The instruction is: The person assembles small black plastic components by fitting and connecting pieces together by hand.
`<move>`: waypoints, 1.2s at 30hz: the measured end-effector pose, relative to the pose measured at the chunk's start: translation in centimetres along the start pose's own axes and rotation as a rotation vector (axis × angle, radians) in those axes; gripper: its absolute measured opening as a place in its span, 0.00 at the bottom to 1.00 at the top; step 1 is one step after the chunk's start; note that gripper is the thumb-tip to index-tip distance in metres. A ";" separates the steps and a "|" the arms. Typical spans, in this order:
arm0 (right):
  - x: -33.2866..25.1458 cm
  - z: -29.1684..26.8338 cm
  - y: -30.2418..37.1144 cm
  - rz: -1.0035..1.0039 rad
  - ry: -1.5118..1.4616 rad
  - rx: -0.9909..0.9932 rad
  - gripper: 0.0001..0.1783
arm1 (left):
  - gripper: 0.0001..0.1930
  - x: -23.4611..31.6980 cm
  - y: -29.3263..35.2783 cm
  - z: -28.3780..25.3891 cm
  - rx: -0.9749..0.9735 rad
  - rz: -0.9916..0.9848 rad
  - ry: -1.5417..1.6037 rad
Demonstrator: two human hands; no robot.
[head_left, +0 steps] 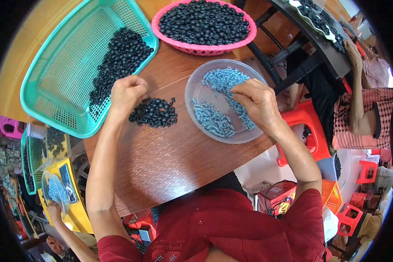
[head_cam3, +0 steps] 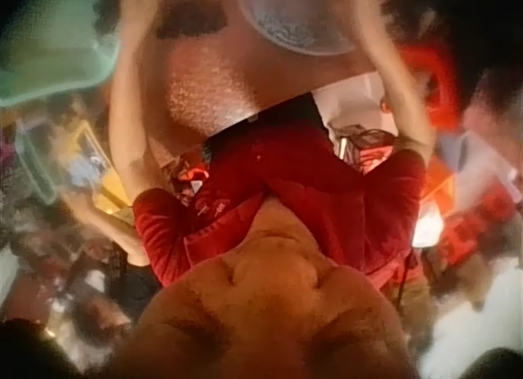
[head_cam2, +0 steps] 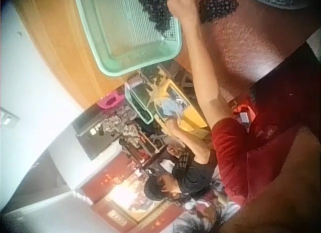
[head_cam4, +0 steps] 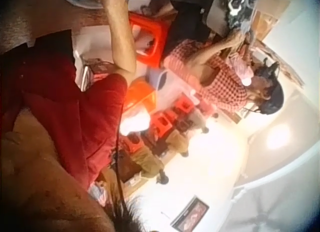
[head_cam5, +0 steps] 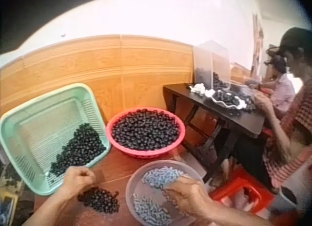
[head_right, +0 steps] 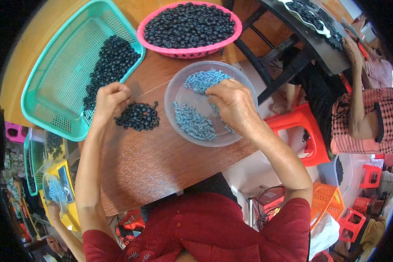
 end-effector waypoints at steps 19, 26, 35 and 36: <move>1.9 6.2 0.8 -0.236 0.521 -0.216 0.05 | 0.10 0.3 16.7 6.1 -0.084 -0.345 1.018; -0.6 4.2 1.1 -0.228 0.295 -0.109 0.06 | 0.10 -0.1 17.0 6.2 -0.145 -0.368 1.180; -3.9 3.4 1.3 0.108 -0.143 -0.198 0.05 | 0.12 0.1 16.5 7.5 -0.105 -0.331 1.255; -4.7 3.3 1.4 0.240 -0.279 -0.263 0.05 | 0.12 -0.1 16.6 7.5 -0.091 -0.335 1.252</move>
Point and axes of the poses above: each hand's wrist, its own y-axis away from the middle knuckle, its own z-axis out of the palm, x = y × z, the point moved 1 cm from there along -y, towards the middle knuckle, and after that the axes turned 2 degrees about y, right-handed, at the moved point
